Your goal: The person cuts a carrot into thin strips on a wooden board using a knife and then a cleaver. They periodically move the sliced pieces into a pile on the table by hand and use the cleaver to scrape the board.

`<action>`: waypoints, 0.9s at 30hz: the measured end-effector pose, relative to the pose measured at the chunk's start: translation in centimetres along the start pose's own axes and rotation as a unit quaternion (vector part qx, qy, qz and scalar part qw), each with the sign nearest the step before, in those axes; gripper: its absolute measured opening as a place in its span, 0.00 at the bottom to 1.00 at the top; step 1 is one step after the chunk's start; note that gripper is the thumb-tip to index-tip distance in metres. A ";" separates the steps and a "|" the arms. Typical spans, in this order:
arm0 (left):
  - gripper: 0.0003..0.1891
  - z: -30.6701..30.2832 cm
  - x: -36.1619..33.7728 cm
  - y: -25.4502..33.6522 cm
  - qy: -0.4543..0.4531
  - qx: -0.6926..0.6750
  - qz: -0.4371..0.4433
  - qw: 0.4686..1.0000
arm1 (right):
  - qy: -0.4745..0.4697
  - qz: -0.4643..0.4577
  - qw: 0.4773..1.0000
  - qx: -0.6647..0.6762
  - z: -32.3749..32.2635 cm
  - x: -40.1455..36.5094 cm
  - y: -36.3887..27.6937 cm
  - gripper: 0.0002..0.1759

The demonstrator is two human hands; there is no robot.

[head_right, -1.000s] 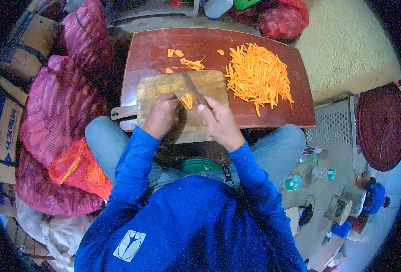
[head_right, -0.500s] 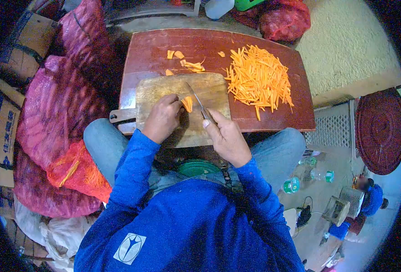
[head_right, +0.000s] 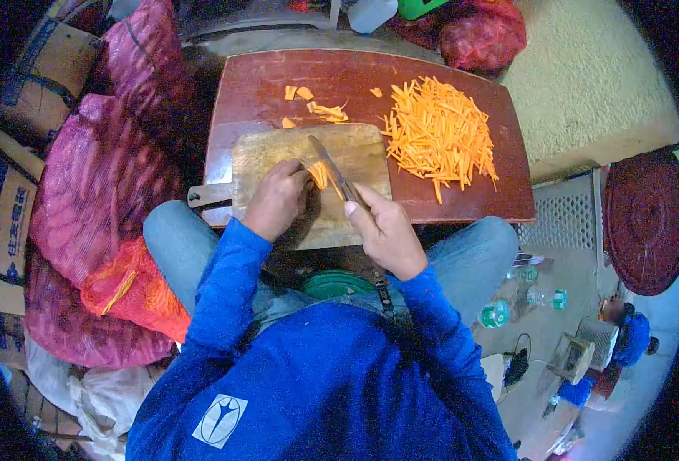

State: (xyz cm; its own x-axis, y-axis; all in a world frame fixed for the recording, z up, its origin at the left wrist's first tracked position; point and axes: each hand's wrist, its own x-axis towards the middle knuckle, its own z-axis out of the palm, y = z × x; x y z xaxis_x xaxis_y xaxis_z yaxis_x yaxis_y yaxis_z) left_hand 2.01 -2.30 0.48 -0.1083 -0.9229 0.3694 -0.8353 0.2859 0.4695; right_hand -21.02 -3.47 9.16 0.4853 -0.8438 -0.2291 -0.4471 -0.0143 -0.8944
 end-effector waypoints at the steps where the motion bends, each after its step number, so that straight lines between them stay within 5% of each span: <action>1: 0.06 0.1 0.1 -0.1 0.000 0.000 0.002 1.000 | 0.002 0.000 1.000 0.000 0.1 0.0 0.2 0.19; 8: 0.05 -1.7 0.2 -1.0 0.067 -0.004 -0.003 0.998 | -0.062 -0.002 0.993 0.101 2.3 0.1 1.2 0.16; 11: 0.03 -1.9 0.1 -1.8 -0.009 0.043 -0.048 0.998 | -0.066 -0.034 0.996 0.047 1.7 0.7 2.4 0.14; 16: 0.02 -0.9 -0.1 -2.2 0.026 0.077 -0.017 0.997 | 0.078 0.068 0.987 0.125 -4.7 2.4 4.5 0.14; 20: 0.02 -0.9 0.0 -2.1 -0.005 0.089 -0.035 0.995 | 0.138 0.024 0.988 0.069 -9.0 3.4 5.1 0.17; 27: 0.02 -1.3 0.1 -2.0 -0.016 0.067 -0.034 0.997 | 0.059 0.031 0.991 0.113 -4.8 2.8 2.8 0.15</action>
State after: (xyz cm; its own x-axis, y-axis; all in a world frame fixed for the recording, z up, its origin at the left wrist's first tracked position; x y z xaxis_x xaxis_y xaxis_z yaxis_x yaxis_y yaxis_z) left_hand 4.33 -2.61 0.60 -0.0633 -0.9475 0.3135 -0.9057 0.1865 0.3807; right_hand -24.51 -8.45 7.83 0.3658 -0.8961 -0.2515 -0.2861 0.1489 -0.9466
